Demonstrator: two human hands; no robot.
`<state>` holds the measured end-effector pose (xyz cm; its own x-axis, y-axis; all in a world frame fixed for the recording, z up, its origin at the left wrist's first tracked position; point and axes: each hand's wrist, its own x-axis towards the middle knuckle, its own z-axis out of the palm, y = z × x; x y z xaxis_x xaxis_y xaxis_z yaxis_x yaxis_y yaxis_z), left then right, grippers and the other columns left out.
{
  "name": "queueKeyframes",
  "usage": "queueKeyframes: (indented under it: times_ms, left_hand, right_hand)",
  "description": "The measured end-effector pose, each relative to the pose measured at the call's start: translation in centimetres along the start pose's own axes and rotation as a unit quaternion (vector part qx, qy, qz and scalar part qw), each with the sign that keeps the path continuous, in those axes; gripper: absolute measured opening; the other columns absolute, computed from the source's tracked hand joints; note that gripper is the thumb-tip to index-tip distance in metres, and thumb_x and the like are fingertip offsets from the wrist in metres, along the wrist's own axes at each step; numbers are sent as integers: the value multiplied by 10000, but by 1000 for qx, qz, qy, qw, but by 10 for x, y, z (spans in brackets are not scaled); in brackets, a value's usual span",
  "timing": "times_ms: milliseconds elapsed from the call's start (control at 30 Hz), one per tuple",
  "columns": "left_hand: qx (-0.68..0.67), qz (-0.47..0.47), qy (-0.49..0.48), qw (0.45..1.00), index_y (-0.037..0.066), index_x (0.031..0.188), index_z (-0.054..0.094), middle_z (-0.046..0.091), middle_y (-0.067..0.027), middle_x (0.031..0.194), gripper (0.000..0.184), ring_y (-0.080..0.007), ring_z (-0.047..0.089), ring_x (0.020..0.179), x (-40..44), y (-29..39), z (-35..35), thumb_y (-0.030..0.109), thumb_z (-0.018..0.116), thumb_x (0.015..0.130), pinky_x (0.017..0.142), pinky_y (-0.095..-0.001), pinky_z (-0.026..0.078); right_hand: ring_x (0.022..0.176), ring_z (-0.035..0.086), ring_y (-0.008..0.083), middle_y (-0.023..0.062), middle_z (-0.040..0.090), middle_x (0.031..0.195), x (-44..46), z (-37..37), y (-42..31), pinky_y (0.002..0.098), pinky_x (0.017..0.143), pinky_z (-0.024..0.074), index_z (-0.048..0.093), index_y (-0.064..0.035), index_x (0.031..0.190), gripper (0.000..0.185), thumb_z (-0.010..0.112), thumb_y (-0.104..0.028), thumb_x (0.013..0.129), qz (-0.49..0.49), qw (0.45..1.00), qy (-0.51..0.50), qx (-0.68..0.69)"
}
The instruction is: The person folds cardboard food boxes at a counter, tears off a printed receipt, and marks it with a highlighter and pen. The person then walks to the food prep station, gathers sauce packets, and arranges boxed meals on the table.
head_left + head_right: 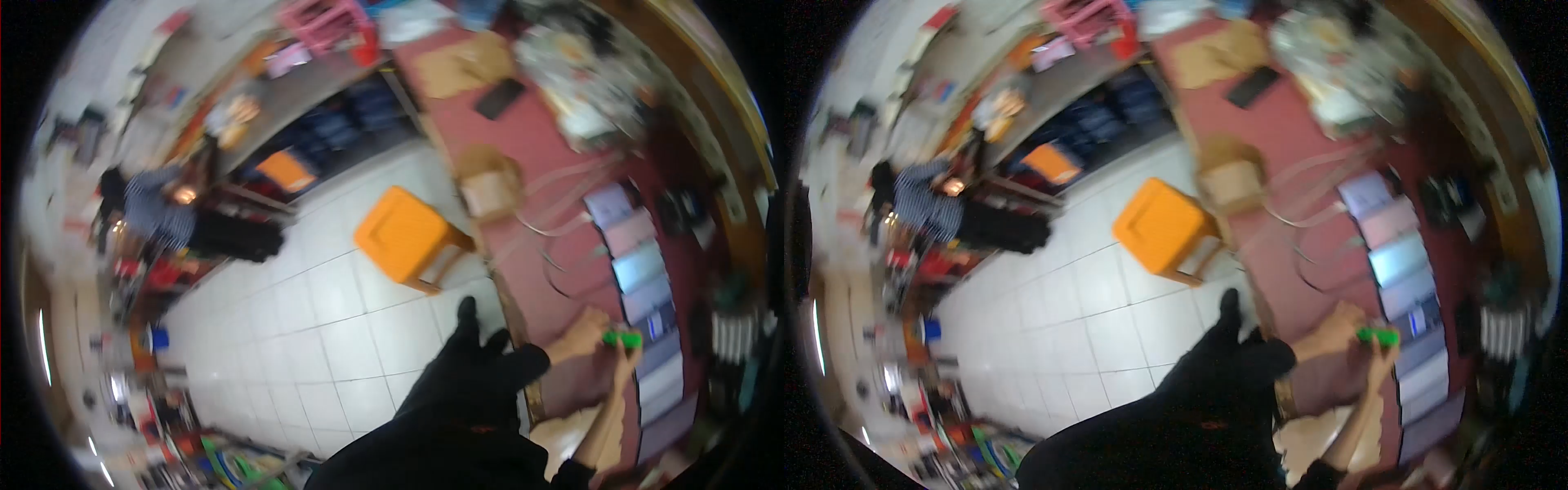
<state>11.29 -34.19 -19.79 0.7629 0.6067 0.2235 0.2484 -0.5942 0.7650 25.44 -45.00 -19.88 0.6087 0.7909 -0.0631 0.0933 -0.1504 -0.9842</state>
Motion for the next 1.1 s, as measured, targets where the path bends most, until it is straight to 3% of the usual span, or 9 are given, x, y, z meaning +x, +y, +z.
queueKeyframes:
  times_ms: [133, 367, 433, 567, 667, 800, 833, 933, 1100]
  left_hand:
    - [5, 26, -20, 999, 41, 869, 609, 501, -105, 974, 312, -271, 444, 995, 1, -9, -1, 123, 668, 574, 886, -420, 302]
    - [33, 33, -3, 999, 50, 836, 613, 489, -108, 996, 284, -254, 437, 994, -1, -4, -3, 130, 664, 568, 870, -388, 319]
    - [29, -9, 14, 999, 36, 900, 593, 471, -130, 1020, 313, -284, 445, 991, -9, 0, -26, 99, 649, 598, 866, -387, 345]
    - [-49, -46, 18, 998, 29, 1001, 547, 444, -165, 1102, 385, -342, 456, 1019, -55, -8, -102, 58, 627, 625, 868, -400, 377]
    - [-174, -98, 67, 978, 38, 1059, 486, 388, -199, 1222, 428, -370, 442, 1091, -123, -33, -178, -33, 557, 643, 881, -398, 391]
    - [-172, -183, 242, 937, 51, 1027, 500, 424, -157, 1150, 406, -341, 392, 1154, -233, -83, -286, -59, 583, 646, 957, -369, 322]
    - [-67, -197, 293, 933, 40, 1019, 513, 434, -144, 1130, 358, -313, 431, 1116, -260, -83, -320, -57, 591, 683, 920, -363, 363]
    - [-221, -232, 373, 871, 44, 1033, 527, 447, -116, 1095, 308, -253, 459, 1089, -331, -132, -384, -41, 578, 742, 859, -318, 406]
    - [-207, -226, 444, 842, 29, 1065, 528, 421, -61, 1051, 340, -194, 492, 1043, -386, -123, -527, -95, 551, 750, 827, -273, 448]
  right_hand:
    - [861, 522, 180, 75, 570, 925, 3, 11, -7, 301, 800, 415, 499, 0, 1038, 281, 603, -131, 812, -68, 993, -91, -44]
    - [953, 554, 268, 177, 577, 1042, -34, 21, 11, 347, 831, 417, 484, 51, 1121, 314, 523, -79, 837, -131, 958, 21, -256]
    - [980, 550, 283, 186, 569, 1067, -40, 31, 2, 339, 860, 407, 477, 54, 1156, 343, 497, -36, 826, -117, 953, 77, -270]
    - [1063, 509, 311, 193, 560, 1094, -51, 40, -24, 363, 921, 366, 496, 44, 1146, 487, 384, 89, 674, -223, 920, -1, -323]
    - [1145, 428, 355, 206, 506, 1173, -47, 54, -40, 397, 996, 298, 519, 26, 1129, 487, 403, 87, 660, -183, 911, -42, -368]
    - [1134, 432, 356, 198, 494, 1177, -35, 135, -102, 416, 984, 305, 529, 22, 1113, 476, 414, 88, 657, -263, 850, 143, -434]
    - [1131, 433, 356, 196, 491, 1178, -36, 163, -112, 421, 980, 307, 532, 21, 1110, 473, 416, 88, 656, -275, 829, 190, -448]
    - [1153, 401, 348, 187, 447, 1221, -39, 303, -147, 426, 973, 288, 535, -15, 1113, 439, 453, 71, 690, -375, 860, 92, -334]
    - [1187, 354, 333, 142, 409, 1262, -133, 501, -239, 415, 984, 267, 558, -58, 1028, 289, 440, 33, 781, -392, 850, -120, -331]
